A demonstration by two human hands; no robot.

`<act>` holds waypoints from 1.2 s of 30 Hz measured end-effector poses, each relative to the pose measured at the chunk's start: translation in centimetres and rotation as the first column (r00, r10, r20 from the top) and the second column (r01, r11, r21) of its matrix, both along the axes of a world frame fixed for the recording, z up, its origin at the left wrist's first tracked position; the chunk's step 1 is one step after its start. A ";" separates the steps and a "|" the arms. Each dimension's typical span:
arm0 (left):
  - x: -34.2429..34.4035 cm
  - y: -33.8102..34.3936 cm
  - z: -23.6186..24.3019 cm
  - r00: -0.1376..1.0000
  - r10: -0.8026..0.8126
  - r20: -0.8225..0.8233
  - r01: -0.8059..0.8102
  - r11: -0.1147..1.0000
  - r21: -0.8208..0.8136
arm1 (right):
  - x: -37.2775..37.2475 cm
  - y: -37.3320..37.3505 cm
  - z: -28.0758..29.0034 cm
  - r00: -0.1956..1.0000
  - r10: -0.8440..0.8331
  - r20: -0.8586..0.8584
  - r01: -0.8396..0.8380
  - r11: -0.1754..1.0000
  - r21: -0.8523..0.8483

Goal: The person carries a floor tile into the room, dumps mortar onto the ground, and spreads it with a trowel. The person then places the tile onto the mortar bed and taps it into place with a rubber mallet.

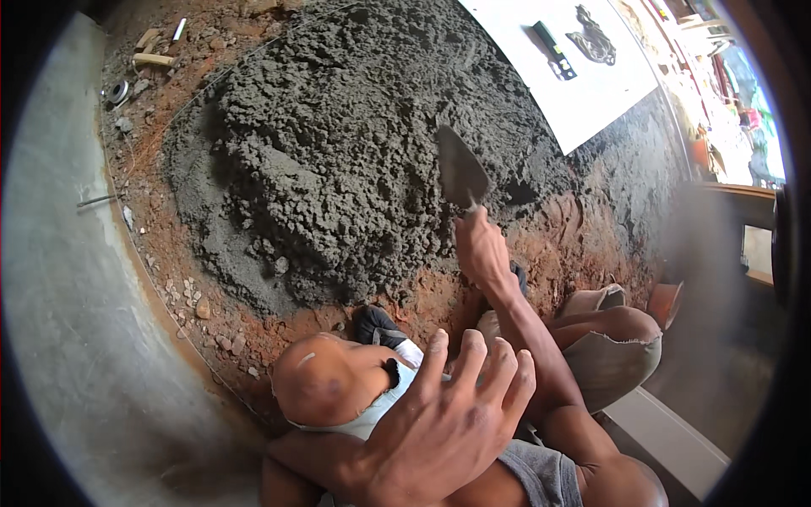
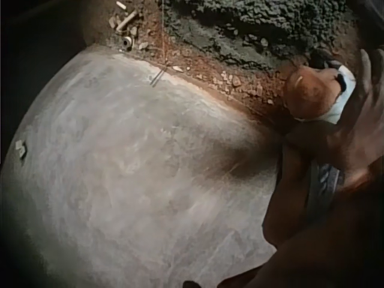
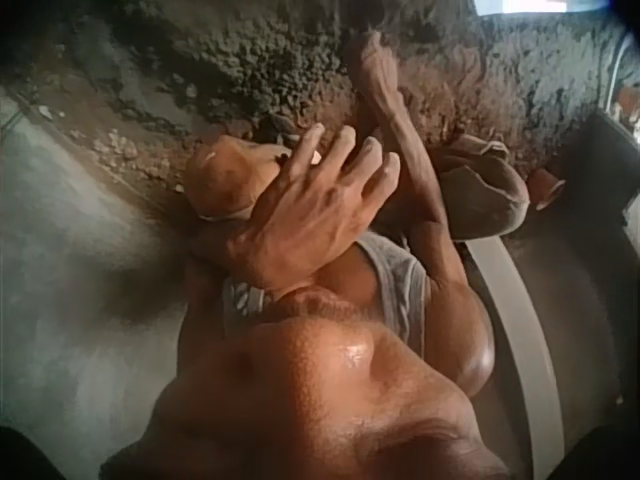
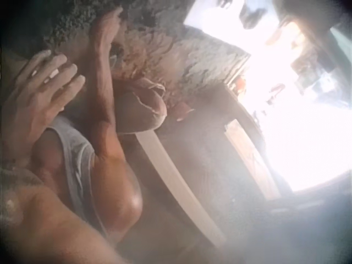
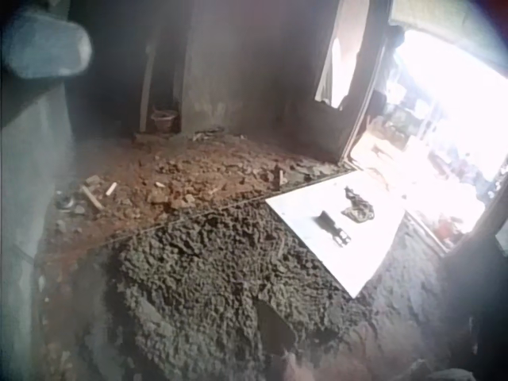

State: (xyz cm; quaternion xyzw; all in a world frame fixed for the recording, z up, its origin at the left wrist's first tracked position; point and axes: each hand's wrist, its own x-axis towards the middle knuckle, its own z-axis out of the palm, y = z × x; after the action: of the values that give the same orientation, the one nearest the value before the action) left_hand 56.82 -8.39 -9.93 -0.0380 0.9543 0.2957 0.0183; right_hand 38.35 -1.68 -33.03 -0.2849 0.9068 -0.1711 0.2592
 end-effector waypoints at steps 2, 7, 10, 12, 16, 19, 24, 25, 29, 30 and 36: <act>0.0 0.3 -0.4 1.000 -0.011 0.004 0.011 1.000 -0.002 | 2.2 -4.8 2.6 0.989 0.069 0.127 -0.069 0.998 -0.009; -0.7 0.2 0.0 1.000 0.019 -0.004 -0.019 1.000 -0.016 | 0.7 -13.6 0.0 0.936 0.346 0.059 -0.351 0.928 0.123; -0.1 -0.9 0.7 0.999 0.038 -0.009 -0.038 0.999 0.002 | -4.6 -11.4 -3.0 0.968 0.207 -0.140 -0.191 0.974 0.120; 0.3 -1.7 1.0 1.000 0.018 0.004 -0.018 1.000 0.021 | -6.4 -9.5 -1.0 0.995 0.064 -0.082 -0.058 0.995 0.075; -1.0 -1.1 0.9 0.997 -0.071 -0.034 0.073 0.997 0.041 | -2.7 -8.5 -2.1 0.913 0.192 -0.360 -0.182 0.981 0.063; -1.9 -1.2 1.1 0.992 -0.116 -0.040 0.118 0.992 0.046 | -1.3 -10.6 -3.1 0.987 0.158 -0.018 -0.158 0.987 -0.005; -2.0 -1.9 0.7 0.992 -0.123 0.006 0.120 0.978 0.172 | -3.9 -4.5 -2.5 0.978 -0.129 0.162 0.125 0.992 0.034; -1.8 -2.0 0.4 0.996 -0.083 -0.036 0.088 0.980 0.177 | -4.0 -3.7 -1.5 0.976 -0.158 0.151 0.154 0.987 0.039; -2.5 -2.4 1.2 0.974 -0.211 0.084 0.191 0.962 0.196 | -6.7 2.9 -4.9 0.969 -0.159 -0.189 0.180 0.978 0.101; -1.5 -2.1 0.7 0.990 -0.136 0.019 0.130 0.972 0.198 | -7.5 3.7 -5.0 0.971 -0.176 -0.162 0.198 0.971 0.136; 0.0 -2.8 -0.4 0.999 -0.032 0.034 0.029 0.994 0.104 | -15.9 -2.6 -1.3 0.969 -0.217 -0.121 0.210 0.976 -0.064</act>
State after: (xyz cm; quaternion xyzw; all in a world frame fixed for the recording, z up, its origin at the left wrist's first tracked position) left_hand 56.78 -11.21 -10.36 -0.0278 0.9377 0.3439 0.0418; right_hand 22.44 -4.29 -34.32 -0.2025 0.9422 -0.2027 0.1738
